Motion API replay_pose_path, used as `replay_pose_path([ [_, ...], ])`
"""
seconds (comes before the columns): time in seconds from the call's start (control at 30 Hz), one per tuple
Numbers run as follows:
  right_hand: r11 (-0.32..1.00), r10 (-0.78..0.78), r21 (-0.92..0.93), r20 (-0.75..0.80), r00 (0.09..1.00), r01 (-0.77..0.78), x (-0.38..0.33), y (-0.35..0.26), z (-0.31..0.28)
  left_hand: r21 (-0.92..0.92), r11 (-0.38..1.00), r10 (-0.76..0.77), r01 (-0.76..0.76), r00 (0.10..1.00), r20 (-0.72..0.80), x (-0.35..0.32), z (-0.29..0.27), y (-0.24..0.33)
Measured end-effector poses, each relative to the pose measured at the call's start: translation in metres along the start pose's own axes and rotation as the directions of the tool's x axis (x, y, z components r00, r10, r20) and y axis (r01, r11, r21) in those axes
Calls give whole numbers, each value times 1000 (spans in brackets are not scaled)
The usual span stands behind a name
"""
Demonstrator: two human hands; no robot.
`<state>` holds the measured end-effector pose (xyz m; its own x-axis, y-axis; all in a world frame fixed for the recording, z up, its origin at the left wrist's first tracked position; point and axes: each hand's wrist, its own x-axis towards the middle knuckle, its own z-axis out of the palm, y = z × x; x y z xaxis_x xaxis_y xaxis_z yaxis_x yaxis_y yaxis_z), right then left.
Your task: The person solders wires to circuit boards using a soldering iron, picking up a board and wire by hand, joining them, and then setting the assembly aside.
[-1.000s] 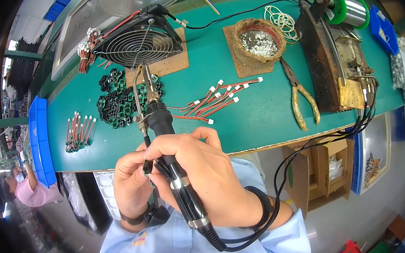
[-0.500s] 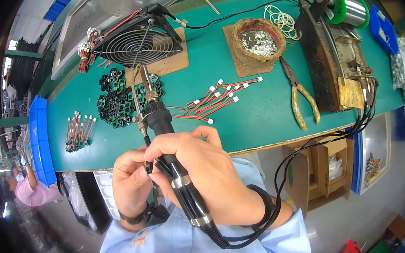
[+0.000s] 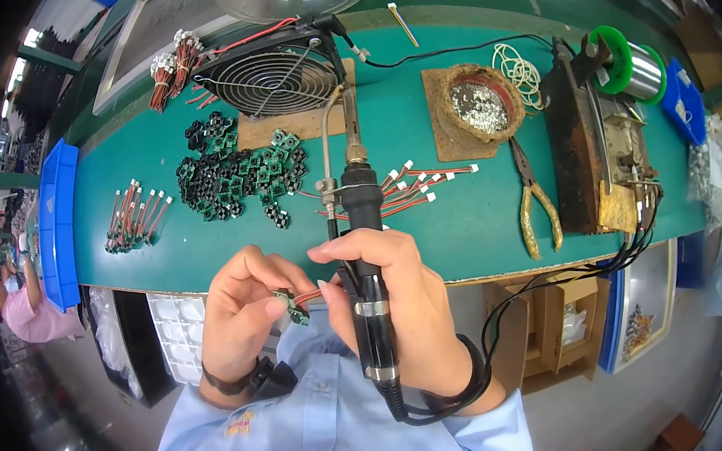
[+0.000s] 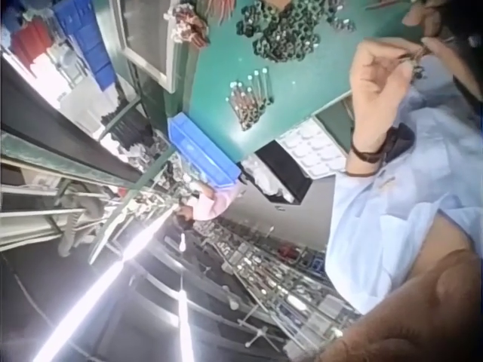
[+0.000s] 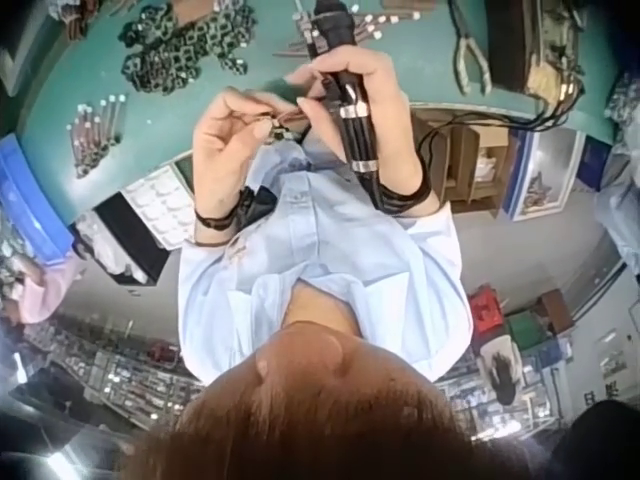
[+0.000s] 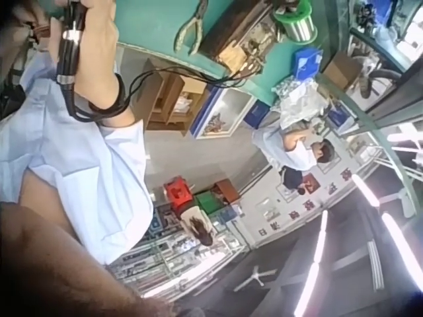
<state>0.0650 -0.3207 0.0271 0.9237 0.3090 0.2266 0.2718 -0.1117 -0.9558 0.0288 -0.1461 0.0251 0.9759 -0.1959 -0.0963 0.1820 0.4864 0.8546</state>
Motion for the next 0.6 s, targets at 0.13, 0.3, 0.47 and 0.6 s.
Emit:
replay_pose_path([
  [0.13, 960, -153, -237, -9, 988, 147, 5, 2, -9, 10, 1000, -11, 13, 987, -160, 3, 6, 2],
  [0.3, 937, -292, -247, -165, 942, 247, -19, 14, -14, 28, 1000, 9, 0, 948, -317, 11, 0, -1],
  [0.47, 852, -274, -428, 126, 954, 301, -36, 6, -28, 48, 996, 87, -76, 951, -297, 15, -15, -12],
  [0.6, 890, -253, -345, 167, 953, 297, -42, 13, -25, 166, 980, 160, -111, 935, -316, 18, -18, -19],
])
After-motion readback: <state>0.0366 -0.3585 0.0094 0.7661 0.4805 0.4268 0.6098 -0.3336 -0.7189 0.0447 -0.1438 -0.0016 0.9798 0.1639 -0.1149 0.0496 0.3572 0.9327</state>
